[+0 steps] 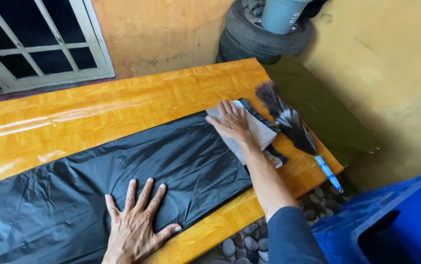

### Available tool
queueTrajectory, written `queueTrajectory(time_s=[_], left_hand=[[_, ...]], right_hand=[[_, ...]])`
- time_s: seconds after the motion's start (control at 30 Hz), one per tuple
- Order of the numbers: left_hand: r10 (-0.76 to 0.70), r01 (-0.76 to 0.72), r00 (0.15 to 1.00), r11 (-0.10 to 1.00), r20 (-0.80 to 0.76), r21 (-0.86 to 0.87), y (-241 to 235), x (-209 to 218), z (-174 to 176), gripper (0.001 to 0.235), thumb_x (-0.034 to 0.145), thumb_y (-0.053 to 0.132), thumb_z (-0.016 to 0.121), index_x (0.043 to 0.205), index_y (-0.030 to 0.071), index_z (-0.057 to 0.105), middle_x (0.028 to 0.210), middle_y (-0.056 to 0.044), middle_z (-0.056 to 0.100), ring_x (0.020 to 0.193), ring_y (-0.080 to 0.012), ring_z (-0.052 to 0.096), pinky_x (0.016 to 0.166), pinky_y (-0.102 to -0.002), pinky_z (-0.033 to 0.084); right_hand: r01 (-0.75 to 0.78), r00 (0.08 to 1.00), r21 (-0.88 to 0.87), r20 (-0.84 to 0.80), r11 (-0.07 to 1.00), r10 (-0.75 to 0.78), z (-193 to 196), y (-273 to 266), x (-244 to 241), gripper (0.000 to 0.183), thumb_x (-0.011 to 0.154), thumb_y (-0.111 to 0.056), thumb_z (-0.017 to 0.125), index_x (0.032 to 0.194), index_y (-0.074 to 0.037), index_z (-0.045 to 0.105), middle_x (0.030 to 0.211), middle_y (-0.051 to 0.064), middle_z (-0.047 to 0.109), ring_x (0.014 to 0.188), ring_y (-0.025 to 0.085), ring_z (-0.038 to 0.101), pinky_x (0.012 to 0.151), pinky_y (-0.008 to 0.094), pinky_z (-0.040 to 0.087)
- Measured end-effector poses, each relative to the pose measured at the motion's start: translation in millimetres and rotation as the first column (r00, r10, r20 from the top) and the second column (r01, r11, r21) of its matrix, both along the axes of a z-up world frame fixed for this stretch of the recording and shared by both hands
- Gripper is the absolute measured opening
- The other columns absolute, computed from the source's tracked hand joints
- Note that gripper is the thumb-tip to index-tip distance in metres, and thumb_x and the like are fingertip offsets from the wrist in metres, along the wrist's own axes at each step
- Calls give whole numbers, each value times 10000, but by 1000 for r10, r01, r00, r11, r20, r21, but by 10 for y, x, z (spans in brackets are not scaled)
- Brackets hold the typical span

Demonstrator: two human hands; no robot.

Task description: The person folds a large black tarp on a wooden table, repeatedly folding it in half and smoothing it out. They then roll the folded tarp tightly into a compact bundle and place it into a small black drawstring bag.

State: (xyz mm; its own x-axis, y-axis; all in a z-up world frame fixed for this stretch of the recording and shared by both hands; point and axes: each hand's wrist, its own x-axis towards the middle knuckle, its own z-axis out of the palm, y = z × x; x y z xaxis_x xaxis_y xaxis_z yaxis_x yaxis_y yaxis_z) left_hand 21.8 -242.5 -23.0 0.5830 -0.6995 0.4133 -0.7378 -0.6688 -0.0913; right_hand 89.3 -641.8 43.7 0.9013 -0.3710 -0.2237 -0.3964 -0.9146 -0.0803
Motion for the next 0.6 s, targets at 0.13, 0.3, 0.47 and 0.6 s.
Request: queueTrajectory(time_s=[0.13, 0.3, 0.47, 0.6], left_hand=[[1, -1, 1000, 1000, 6, 5, -17, 32, 17, 1155, 674, 1085, 440, 1604, 418, 286, 1675, 84, 278, 1567, -291, 186, 1066, -753, 177], [-7, 11, 994, 999, -106, 34, 1, -19, 94, 1089, 684, 1042, 446, 1568, 417, 330, 1652, 59, 311, 1535, -320, 228, 1026, -805, 213], [32, -12, 980, 995, -198, 99, -35, -10, 158, 1038, 691, 1013, 405, 1552, 438, 336, 1647, 66, 319, 1526, -338, 245, 1024, -822, 210], [44, -22, 983, 992, -178, 126, -37, -10, 90, 1040, 700, 1014, 344, 1566, 438, 319, 1661, 79, 308, 1556, -318, 221, 1039, -823, 177]], right_hand=[[70, 987, 84, 137, 994, -82, -129, -300, 67, 898, 944, -709, 226, 1634, -138, 161, 1723, 38, 104, 1587, 254, 41, 1241, 583, 19], [258, 943, 145, 176, 955, -281, 98, -174, -97, 995, 902, -769, 190, 1628, -89, 157, 1719, 114, 93, 1584, 301, 57, 1237, 582, -7], [52, 995, -11, 87, 999, -51, 583, 570, -289, 970, 894, -769, 119, 1646, -158, 63, 1706, 191, -69, 1567, 413, -76, 1164, 711, -102], [-404, 762, -141, 494, 904, 418, 59, 1703, -943, 1042, 873, -789, 3, 1609, -88, 227, 1684, 253, 111, 1542, 478, 229, 1172, 755, 194]])
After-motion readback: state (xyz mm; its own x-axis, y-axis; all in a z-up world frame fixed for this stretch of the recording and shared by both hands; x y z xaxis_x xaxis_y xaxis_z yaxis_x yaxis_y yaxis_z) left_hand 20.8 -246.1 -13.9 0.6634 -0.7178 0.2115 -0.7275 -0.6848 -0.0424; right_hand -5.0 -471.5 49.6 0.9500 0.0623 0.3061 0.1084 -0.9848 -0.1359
